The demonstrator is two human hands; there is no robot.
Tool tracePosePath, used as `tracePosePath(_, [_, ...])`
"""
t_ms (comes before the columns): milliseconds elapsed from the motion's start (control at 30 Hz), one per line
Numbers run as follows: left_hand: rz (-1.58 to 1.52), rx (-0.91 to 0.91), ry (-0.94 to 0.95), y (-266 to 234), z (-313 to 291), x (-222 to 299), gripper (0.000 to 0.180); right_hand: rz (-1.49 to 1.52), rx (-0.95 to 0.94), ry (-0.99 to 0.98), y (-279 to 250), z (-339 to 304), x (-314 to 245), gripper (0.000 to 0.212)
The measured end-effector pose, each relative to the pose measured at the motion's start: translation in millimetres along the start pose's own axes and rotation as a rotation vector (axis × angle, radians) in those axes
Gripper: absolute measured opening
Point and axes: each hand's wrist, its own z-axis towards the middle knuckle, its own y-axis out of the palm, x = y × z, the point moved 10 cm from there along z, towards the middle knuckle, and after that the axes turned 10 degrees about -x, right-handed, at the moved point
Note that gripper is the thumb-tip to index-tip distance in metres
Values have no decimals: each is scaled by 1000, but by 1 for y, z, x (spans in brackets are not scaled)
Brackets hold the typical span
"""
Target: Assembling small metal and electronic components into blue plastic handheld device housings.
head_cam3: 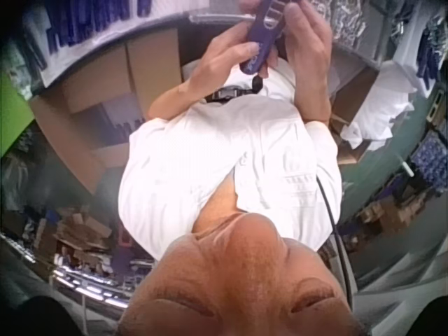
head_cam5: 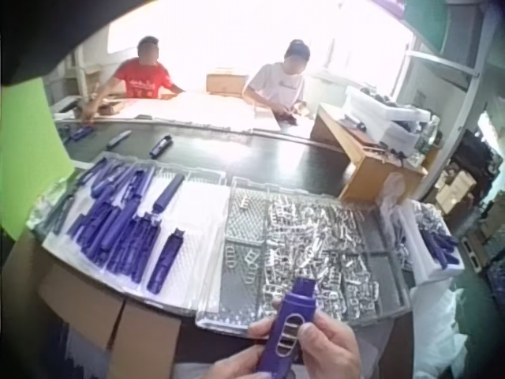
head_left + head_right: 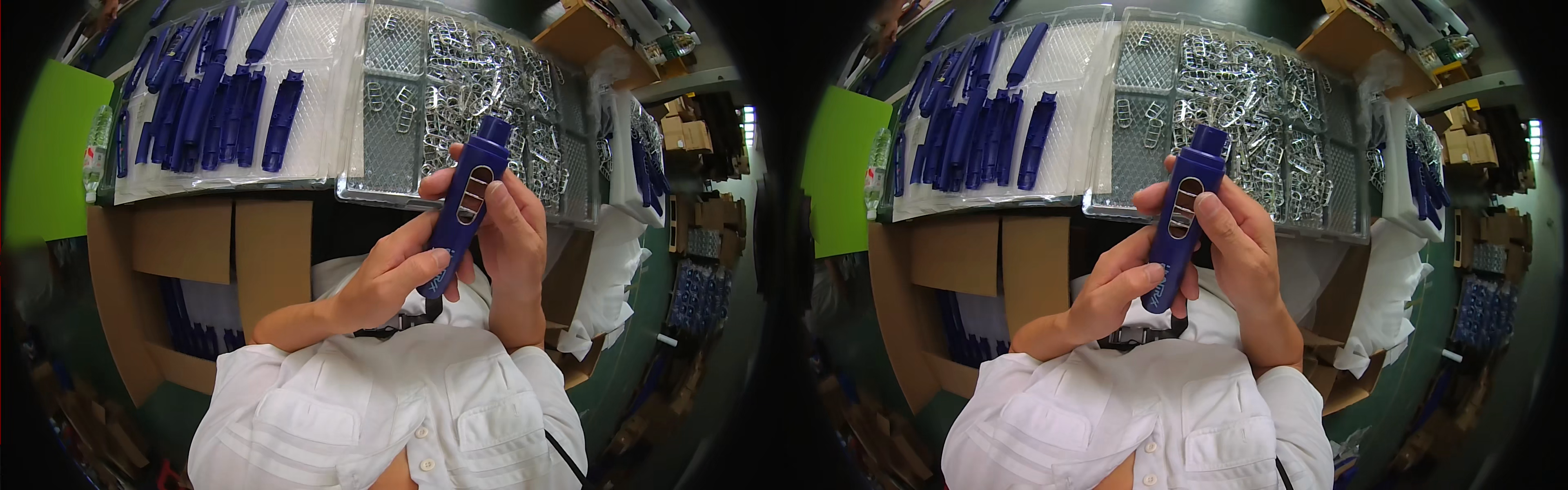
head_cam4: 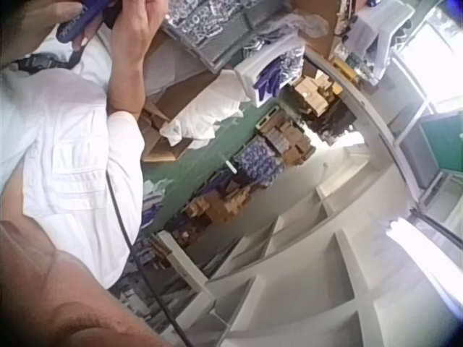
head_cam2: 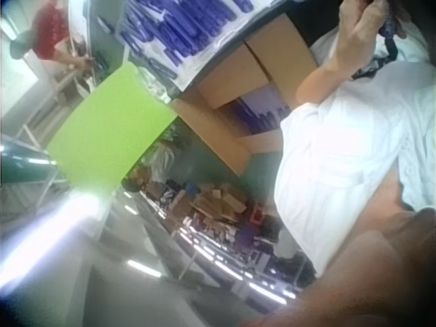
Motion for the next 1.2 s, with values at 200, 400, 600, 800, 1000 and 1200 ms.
tracePosePath(200, [-3,-37,-36,-10,-13,9,48,61,92,-27,11,11,6,49])
tracePosePath(400, [501,194,109,-28,-29,26,68,-7,196,-94,0,10,8,47])
tracePosePath(600, [1243,327,378,-15,-25,54,67,-149,167,-143,-11,15,1,46])
tracePosePath(800, [1128,522,288,-90,40,114,53,-319,271,-169,-56,3,-20,49])
tracePosePath(1000, [1495,745,129,-259,219,248,52,-300,363,-150,-107,-26,-23,41])
tracePosePath(1200, [1471,813,510,-291,186,302,60,-348,504,-107,-168,-69,-18,35])
